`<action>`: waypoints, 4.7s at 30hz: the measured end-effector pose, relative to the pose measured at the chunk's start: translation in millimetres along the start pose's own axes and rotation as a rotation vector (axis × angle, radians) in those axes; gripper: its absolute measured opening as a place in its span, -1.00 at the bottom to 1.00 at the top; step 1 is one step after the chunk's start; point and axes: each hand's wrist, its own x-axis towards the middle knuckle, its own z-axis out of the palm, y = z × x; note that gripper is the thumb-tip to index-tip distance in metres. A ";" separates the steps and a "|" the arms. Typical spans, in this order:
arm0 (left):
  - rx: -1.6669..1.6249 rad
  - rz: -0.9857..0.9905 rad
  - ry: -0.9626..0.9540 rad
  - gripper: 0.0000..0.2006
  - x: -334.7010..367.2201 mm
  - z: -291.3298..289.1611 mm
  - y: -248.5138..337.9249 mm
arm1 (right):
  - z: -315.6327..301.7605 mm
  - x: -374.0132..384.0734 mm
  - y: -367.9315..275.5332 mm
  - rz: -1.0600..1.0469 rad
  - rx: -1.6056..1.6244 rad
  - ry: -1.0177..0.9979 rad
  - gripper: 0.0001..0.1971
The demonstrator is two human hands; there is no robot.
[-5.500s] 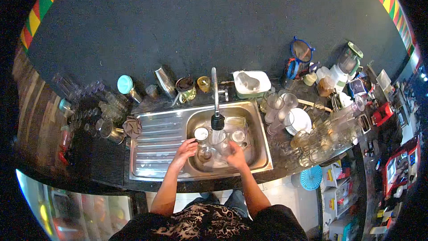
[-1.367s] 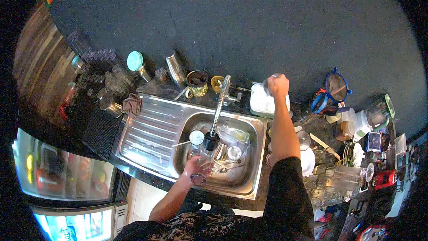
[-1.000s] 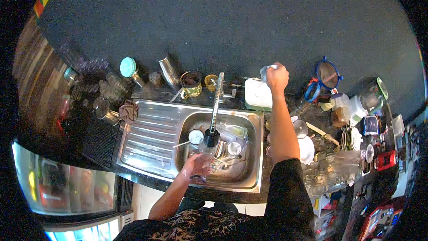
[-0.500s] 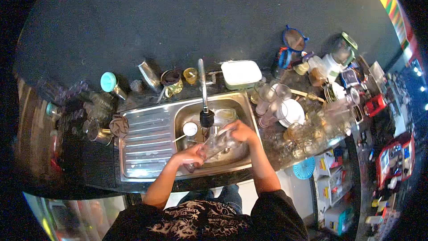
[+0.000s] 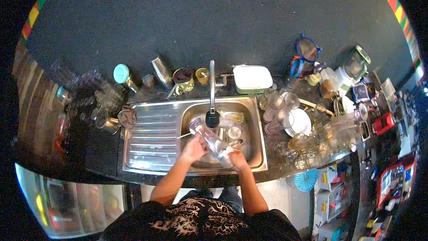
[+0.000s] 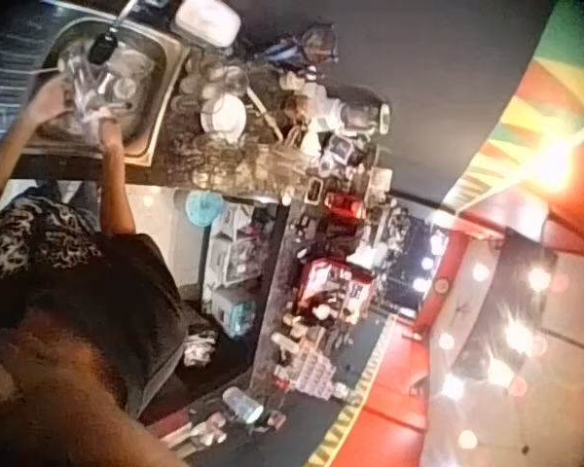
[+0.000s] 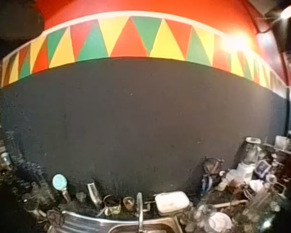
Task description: Washing and rinsing glasses in a bar sink.
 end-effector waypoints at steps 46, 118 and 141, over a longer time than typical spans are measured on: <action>-0.517 0.063 0.161 -0.83 50.6 58.2 -65.1 | -9.3 -24.7 -49.0 -0.720 -1.264 -0.017 -0.44; -0.259 -0.082 0.035 -0.79 43.1 42.9 -47.8 | 6.7 -15.8 -28.5 -0.278 -0.764 -0.052 -0.66; -0.267 -0.021 0.044 -0.78 31.8 51.5 -42.9 | 10.4 -15.5 -11.0 -0.090 0.125 0.305 -0.63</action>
